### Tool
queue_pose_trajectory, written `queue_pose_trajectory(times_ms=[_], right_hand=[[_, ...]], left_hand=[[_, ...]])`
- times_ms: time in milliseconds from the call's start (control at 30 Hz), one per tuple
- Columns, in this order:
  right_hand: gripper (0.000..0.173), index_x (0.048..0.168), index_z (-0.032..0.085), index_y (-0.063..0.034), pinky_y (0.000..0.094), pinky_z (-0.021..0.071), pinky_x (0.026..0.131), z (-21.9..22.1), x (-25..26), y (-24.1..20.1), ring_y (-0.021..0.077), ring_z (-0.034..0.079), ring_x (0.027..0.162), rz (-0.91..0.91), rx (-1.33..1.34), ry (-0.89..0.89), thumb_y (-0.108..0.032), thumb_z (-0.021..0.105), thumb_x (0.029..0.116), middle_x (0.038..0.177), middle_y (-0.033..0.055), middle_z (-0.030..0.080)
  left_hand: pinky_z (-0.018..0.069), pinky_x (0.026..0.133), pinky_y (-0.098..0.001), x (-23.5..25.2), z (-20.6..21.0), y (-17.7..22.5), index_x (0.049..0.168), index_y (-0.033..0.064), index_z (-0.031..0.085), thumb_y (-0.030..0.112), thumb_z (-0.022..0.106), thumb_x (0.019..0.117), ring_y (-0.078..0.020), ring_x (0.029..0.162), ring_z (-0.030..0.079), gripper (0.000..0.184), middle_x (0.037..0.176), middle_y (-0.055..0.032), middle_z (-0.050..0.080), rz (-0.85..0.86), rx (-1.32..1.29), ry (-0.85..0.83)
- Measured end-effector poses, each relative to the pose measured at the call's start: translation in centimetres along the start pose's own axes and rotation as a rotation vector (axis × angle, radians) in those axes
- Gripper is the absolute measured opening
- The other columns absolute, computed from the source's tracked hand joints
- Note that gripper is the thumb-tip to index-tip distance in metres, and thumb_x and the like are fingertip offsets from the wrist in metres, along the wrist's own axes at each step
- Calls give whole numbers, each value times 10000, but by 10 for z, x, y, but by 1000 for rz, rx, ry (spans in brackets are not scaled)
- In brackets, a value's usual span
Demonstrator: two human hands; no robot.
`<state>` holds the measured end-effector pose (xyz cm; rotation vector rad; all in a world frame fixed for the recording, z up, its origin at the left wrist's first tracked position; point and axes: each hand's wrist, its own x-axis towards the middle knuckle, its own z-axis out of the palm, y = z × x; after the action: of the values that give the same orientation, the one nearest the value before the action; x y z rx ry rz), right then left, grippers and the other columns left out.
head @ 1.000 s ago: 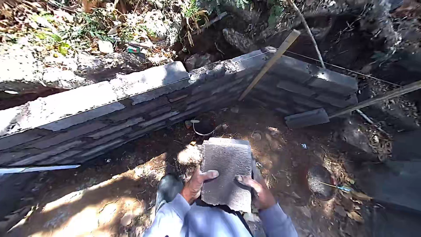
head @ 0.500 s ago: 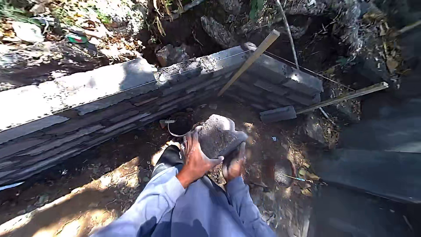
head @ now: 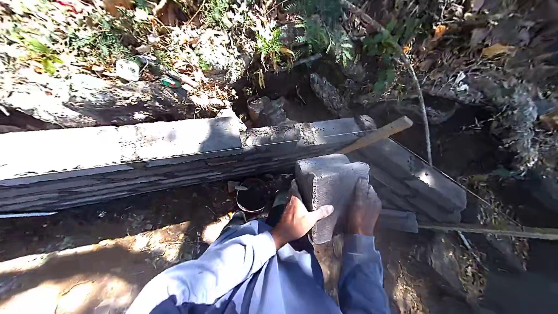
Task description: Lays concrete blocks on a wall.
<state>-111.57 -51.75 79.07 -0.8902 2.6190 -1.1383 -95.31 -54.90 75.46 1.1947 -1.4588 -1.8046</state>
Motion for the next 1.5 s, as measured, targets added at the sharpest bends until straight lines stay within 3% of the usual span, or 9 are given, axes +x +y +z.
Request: queue_pose_trajectory(times_ms=[67,133,200,333,467,533,667,933,1500], right_hand=[[581,942,693,43,598,492,819,6,38,-24,357,671,872,-173,-217,-47,-489,483,1044,859,213,681],[665,1017,713,38,669,484,854,21,73,-49,443,691,962,-304,-366,-115,-581,469,1015,949,263,713],[646,1065,710,28,674,489,853,45,109,-71,450,690,992,-458,-439,-194,-580,504,995,1014,260,717],[717,1066,718,35,640,528,812,116,180,-96,441,709,984,-845,-507,-319,-626,456,971,1050,252,725],[794,1135,690,46,658,523,844,200,248,-114,450,692,1042,-974,-539,-574,-678,407,971,1120,269,705],[813,1237,659,15,657,502,928,236,264,-118,432,661,1135,-909,-579,-747,-710,395,983,1218,256,681],[736,1154,681,-19,674,514,866,317,281,-117,442,680,1071,-927,-580,-940,-687,414,999,1135,235,703],[830,1231,692,-93,666,511,907,410,259,-95,422,674,1138,-920,-686,-1263,-755,253,992,1184,222,712],[891,1222,685,-93,659,513,916,432,233,-81,401,671,1160,-1019,-803,-1317,-799,207,963,1231,202,704]], left_hand=[[371,1196,-318,23,7,0,1556,-100,221,389,787,885,-193,1416,468,1005,1520,-247,458,54,-221,0],[402,1175,-314,52,11,0,1536,-95,252,322,738,925,-178,1373,501,884,1483,-230,485,81,-404,7],[481,1099,-315,82,13,7,1466,-68,399,274,707,962,-141,1263,595,682,1367,-177,603,39,-549,64],[535,968,-344,152,18,13,1417,-6,457,231,643,1006,-147,1162,610,510,1300,-137,609,-63,-818,267],[528,742,-279,229,21,18,1163,41,556,171,548,1055,-90,811,614,169,887,-19,627,-49,-1045,524],[540,813,-325,258,20,18,1232,5,561,166,542,1057,-140,902,627,239,989,-79,649,-135,-1098,682],[465,1050,-499,301,3,13,1475,9,400,249,587,1050,-303,1302,509,522,1446,-218,493,-328,-1114,923],[484,981,-538,327,-23,-12,1362,37,536,289,598,1029,-318,1239,543,422,1350,-204,563,-455,-1188,1195],[456,1006,-540,325,-19,-25,1439,74,476,348,602,1021,-317,1294,506,516,1422,-191,524,-496,-1243,1340]])
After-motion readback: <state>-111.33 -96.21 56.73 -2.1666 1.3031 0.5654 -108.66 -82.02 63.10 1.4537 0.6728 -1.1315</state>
